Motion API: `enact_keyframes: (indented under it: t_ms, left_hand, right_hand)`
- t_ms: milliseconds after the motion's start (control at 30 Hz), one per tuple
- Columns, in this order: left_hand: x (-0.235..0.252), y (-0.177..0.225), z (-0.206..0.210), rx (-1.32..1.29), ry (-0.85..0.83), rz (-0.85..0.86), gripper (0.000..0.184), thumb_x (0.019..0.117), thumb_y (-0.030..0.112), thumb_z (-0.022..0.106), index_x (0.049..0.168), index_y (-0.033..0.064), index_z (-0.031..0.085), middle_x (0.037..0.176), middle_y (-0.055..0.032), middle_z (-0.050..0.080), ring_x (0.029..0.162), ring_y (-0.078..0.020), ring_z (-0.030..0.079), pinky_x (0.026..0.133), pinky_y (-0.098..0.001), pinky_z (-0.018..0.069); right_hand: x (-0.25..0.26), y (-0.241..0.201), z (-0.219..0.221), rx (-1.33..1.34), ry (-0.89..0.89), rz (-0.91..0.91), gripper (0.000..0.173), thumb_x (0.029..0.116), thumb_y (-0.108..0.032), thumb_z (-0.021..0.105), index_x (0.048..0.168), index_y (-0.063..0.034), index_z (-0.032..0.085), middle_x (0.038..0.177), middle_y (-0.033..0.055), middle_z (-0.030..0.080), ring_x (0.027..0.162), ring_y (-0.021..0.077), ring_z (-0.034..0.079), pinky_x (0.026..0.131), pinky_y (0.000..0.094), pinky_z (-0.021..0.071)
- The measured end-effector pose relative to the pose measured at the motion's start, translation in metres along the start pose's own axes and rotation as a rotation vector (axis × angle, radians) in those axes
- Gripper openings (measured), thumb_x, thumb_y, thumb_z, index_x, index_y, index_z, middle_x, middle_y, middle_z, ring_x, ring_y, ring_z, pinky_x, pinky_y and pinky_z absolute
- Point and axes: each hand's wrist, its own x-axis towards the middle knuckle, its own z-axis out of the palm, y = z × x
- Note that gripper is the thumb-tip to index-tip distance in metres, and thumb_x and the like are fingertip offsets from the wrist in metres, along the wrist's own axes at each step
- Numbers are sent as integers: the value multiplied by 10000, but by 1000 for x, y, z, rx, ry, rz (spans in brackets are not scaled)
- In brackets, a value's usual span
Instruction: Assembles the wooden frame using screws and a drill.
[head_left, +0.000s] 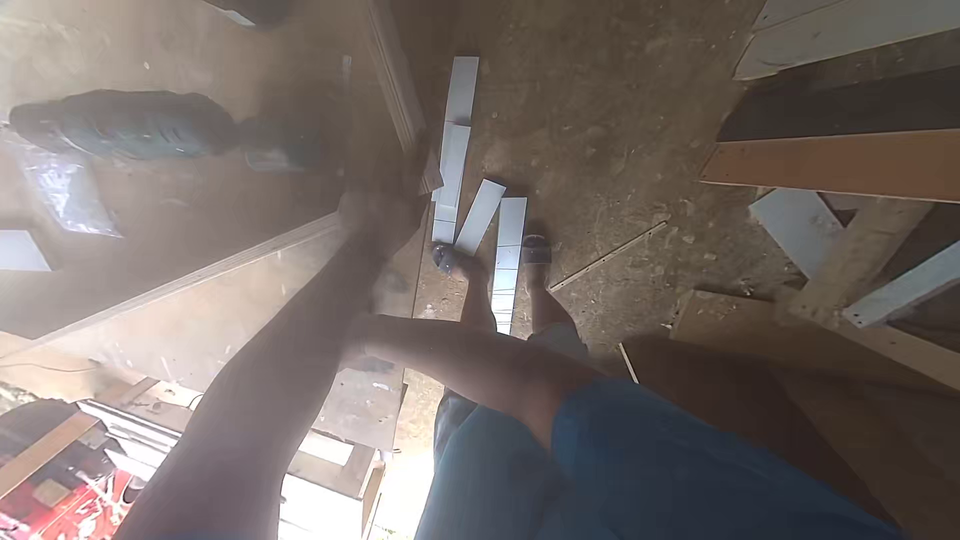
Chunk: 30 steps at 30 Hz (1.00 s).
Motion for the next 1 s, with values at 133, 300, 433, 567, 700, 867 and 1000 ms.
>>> enact_keyframes:
  t_ms: [133,300,433,567,700,867,1000]
  left_hand:
    - [1,3,-4,-1,-42,-50,703,970,361,654,1598,171,403,889,-186,750,794,-411,729,677,-544,541]
    - [3,7,-7,14,-166,-132,738,993,412,612,1632,188,321,971,-227,738,874,-458,721,722,-598,539]
    - [2,4,0,46,-141,-136,758,982,451,601,1633,194,312,978,-218,739,912,-452,721,769,-603,543]
    - [2,8,-3,20,-87,-127,745,964,382,646,1622,199,346,966,-216,740,907,-450,719,793,-598,538]
    - [1,6,4,46,-79,-147,760,969,423,623,1627,182,329,1002,-198,743,968,-411,722,869,-578,533]
    - [-2,12,2,26,-7,-140,740,950,369,661,1611,198,377,1006,-176,758,936,-392,731,826,-552,540]
    - [-1,15,-5,-5,-121,-193,774,963,368,656,1639,231,305,1042,-191,747,970,-423,721,838,-585,535]
  right_hand:
    - [-15,17,12,-42,150,68,365,926,-209,728,1239,-42,642,1169,176,675,1127,348,640,953,581,503]
    - [-75,68,23,31,523,152,307,912,-131,703,1212,-62,698,1161,159,694,1137,339,640,945,543,510]
    - [-136,108,-4,161,650,524,276,1018,-201,540,1181,-37,690,1105,156,721,1062,313,700,924,529,552]
    - [-153,137,-36,166,818,712,460,1026,-275,578,1413,-29,553,1247,175,682,1140,337,672,992,537,518]
    - [-133,162,-56,34,826,585,650,1015,-281,629,1566,-54,372,1311,160,658,1147,322,674,1013,498,517]
    - [-134,174,-72,-133,750,428,450,1050,-304,571,1354,28,571,1124,210,716,1051,369,702,979,523,511]
    - [-138,172,-83,-266,687,425,408,1064,-354,528,1181,25,623,1012,214,707,995,383,700,911,520,512]
